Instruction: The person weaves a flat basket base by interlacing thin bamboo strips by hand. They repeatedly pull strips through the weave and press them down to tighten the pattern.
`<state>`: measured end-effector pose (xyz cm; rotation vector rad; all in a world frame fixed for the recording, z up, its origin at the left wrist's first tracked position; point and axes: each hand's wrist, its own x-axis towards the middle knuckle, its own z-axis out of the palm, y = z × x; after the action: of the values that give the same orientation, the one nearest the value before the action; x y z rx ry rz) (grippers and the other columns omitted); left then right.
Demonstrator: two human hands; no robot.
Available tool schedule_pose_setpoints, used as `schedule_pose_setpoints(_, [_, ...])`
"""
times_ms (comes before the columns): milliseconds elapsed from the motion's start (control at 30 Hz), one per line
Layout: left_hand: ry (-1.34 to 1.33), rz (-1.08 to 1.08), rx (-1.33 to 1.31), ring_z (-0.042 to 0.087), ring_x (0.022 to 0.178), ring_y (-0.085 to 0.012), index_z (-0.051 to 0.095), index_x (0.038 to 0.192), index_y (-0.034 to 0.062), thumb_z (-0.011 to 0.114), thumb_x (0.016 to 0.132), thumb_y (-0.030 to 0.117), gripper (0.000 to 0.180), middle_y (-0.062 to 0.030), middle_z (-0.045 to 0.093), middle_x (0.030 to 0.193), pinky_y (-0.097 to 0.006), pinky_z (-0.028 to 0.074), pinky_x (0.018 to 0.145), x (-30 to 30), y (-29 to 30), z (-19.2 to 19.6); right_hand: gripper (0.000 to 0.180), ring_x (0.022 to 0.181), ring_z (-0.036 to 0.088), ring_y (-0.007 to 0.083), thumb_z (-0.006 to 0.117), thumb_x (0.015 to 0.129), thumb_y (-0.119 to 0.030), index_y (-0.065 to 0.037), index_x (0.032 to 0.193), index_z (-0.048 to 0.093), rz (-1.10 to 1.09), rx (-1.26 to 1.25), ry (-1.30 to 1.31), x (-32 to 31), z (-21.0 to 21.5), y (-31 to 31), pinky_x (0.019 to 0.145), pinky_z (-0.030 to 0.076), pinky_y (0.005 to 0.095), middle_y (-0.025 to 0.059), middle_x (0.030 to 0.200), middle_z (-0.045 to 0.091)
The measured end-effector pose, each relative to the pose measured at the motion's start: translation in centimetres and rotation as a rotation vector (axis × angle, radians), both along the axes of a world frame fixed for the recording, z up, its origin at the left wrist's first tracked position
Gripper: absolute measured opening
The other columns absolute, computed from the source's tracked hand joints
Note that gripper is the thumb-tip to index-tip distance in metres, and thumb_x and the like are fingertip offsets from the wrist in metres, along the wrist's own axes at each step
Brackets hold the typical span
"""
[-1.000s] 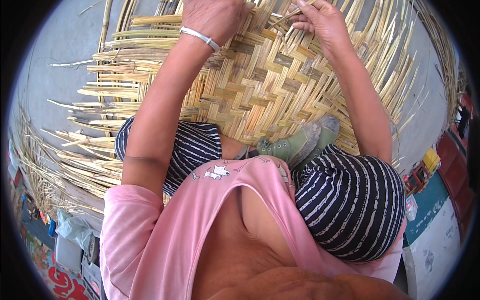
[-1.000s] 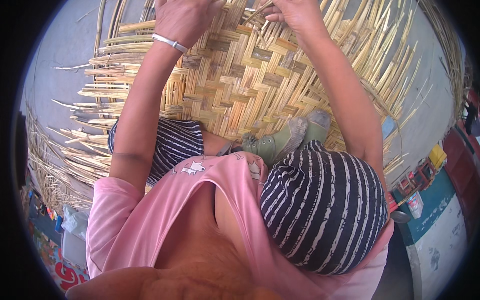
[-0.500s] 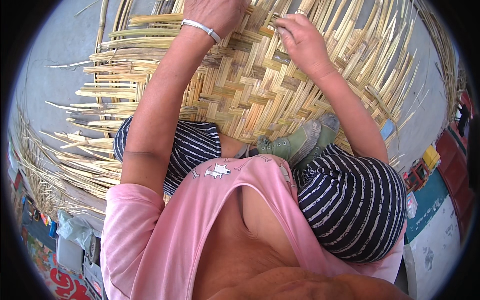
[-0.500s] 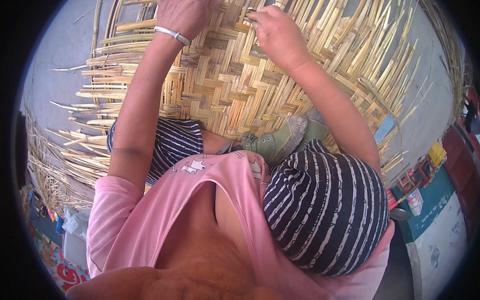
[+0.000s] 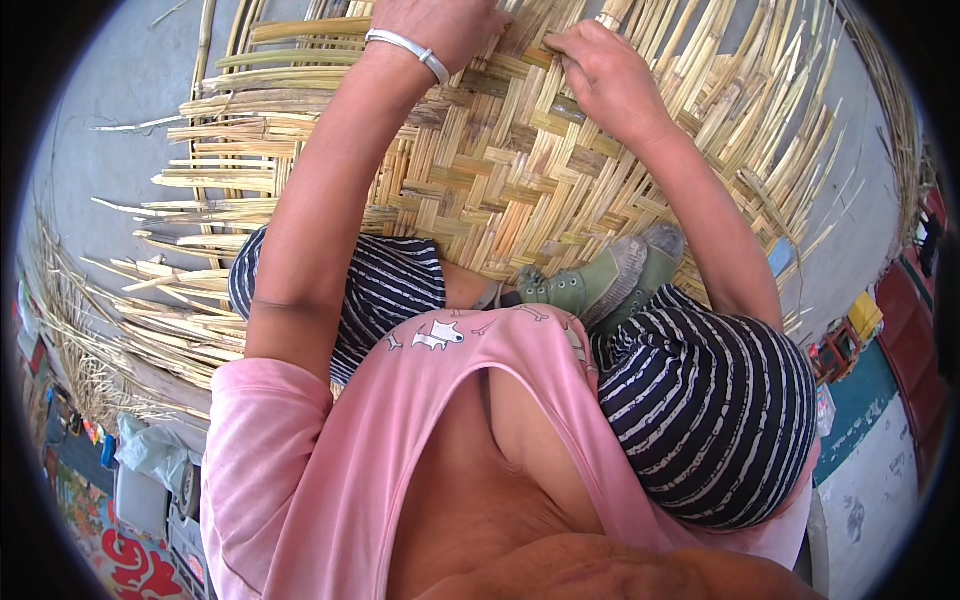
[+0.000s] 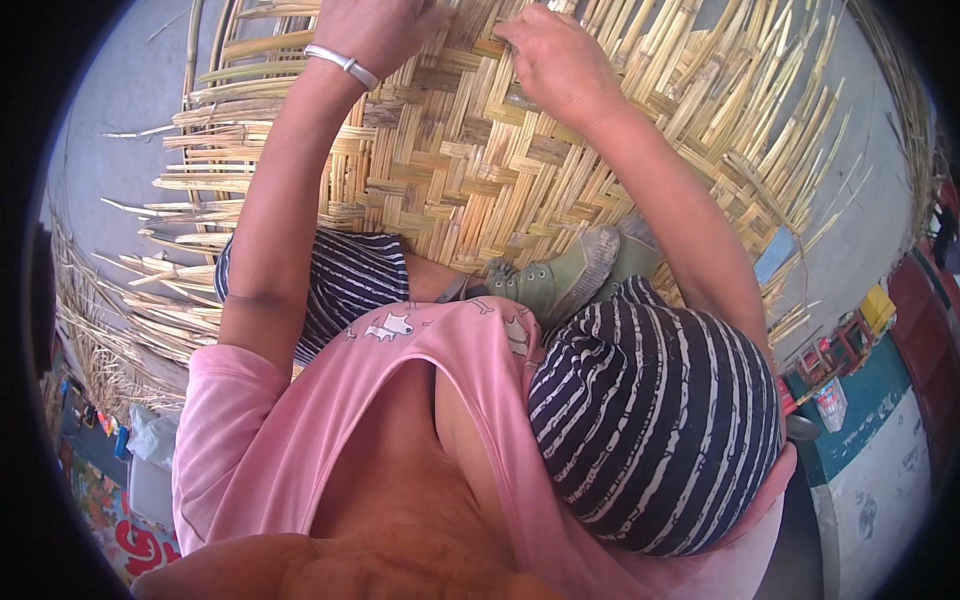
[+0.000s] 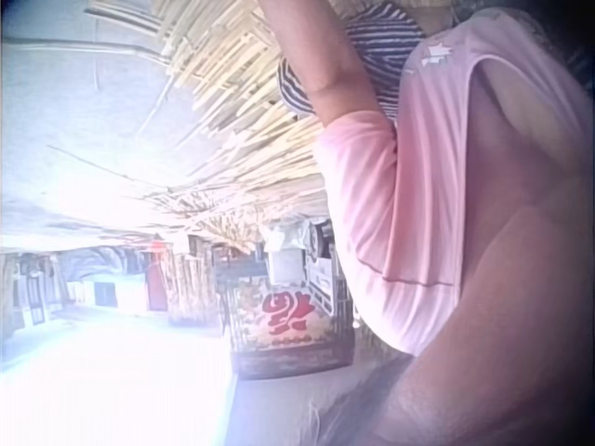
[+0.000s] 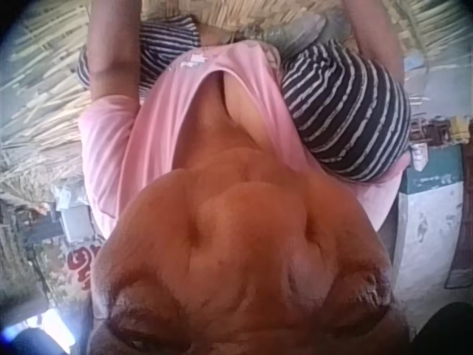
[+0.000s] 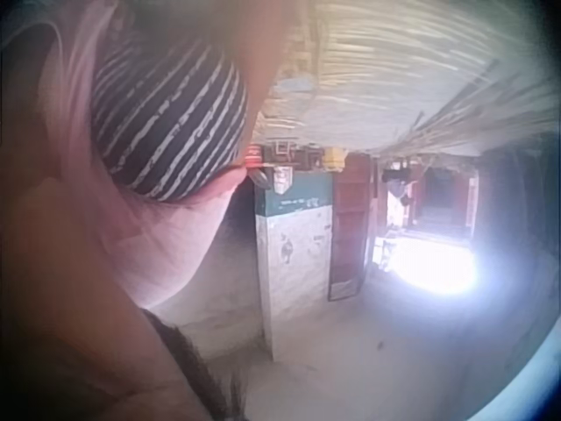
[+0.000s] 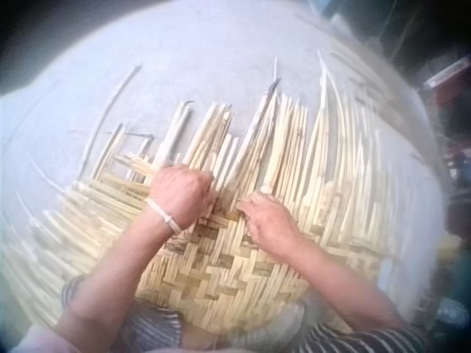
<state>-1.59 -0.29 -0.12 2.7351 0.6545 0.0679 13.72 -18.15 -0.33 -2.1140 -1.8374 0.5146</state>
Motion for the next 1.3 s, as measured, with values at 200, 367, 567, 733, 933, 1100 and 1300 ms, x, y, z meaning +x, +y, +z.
schedule_pose_setpoints(200, [0.083,0.035,-0.019,0.07,0.088,-0.0333,0.069,0.082,0.0109,0.066,0.089,0.029,0.02,-0.0136,0.073,0.082,-0.049,0.049,0.084,-0.3,0.1,-0.4,0.034,0.114,0.062,0.0327,0.062,0.088,0.0,-0.005,0.122,0.068,0.023,0.021,-0.071,-1.5,0.1,-1.3,0.1,0.052,0.0415,0.0146,0.122,0.062])
schedule_pose_setpoints(367, [0.101,0.05,-0.018,0.069,0.089,-0.0345,0.069,0.084,0.011,0.061,0.09,0.024,0.016,-0.0137,0.072,0.083,-0.05,0.048,0.087,-0.3,0.5,-0.2,0.036,0.12,0.061,0.0337,0.062,0.096,-0.006,-0.007,0.131,0.064,-0.139,0.146,0.041,-0.3,-0.8,-2.6,0.105,0.05,0.0392,0.0168,0.132,0.06])
schedule_pose_setpoints(567, [-0.003,-0.006,0.002,0.068,0.092,-0.0338,0.07,0.084,0.0097,0.059,0.09,0.02,0.016,-0.0133,0.073,0.085,-0.05,0.048,0.089,-0.8,0.4,0.4,0.035,0.115,0.063,0.0332,0.063,0.095,-0.006,-0.009,0.13,0.066,-0.028,0.086,-0.133,-0.5,-1.4,-1.9,0.1,0.054,0.041,0.0134,0.127,0.063])
schedule_pose_setpoints(733, [0.075,-0.055,-0.021,0.068,0.093,-0.0324,0.07,0.082,0.0092,0.059,0.088,0.018,0.015,-0.012,0.073,0.085,-0.05,0.047,0.09,-0.6,0.5,1.1,0.038,0.109,0.066,0.0315,0.064,0.09,-0.002,-0.009,0.128,0.067,-0.004,-0.035,-0.02,-0.1,-0.7,-1.5,0.096,0.056,0.0412,0.0104,0.121,0.064])
schedule_pose_setpoints(933, [0.025,-0.112,0.214,0.066,0.101,-0.0305,0.072,0.093,0.0077,0.059,0.09,0.015,0.015,-0.0126,0.071,0.108,-0.046,0.048,0.092,-0.8,0.1,1.7,0.046,0.116,0.062,0.0321,0.063,0.085,0.001,-0.008,0.13,0.065,0.027,-0.048,-0.135,-1.6,-0.7,-1.9,0.102,0.052,0.0413,0.0122,0.125,0.062])
schedule_pose_setpoints(1100, [-0.329,-0.143,-0.125,0.061,0.119,-0.0389,0.057,0.133,0.0033,0.062,0.092,0.015,0.043,-0.0197,0.057,0.139,-0.051,0.047,0.103,0.4,-4.5,-0.1,0.053,0.126,0.054,0.0354,0.064,0.083,-0.001,-0.005,0.136,0.059,0.046,-0.049,-0.2,-3.7,0.7,-4.6,0.111,0.046,0.0446,0.0181,0.136,0.057])
schedule_pose_setpoints(1300, [-0.079,-0.122,-0.076,0.032,0.148,-0.0305,0.052,0.143,0.0059,0.059,0.098,0.042,0.058,-0.0114,0.046,0.153,-0.05,0.026,0.119,0.3,-8.8,-3.3,0.05,0.144,0.043,0.0336,0.063,0.092,-0.009,-0.006,0.141,0.056,0.21,-0.243,-0.119,-5.1,2.9,-11.5,0.122,0.036,0.0438,0.0169,0.154,0.048])
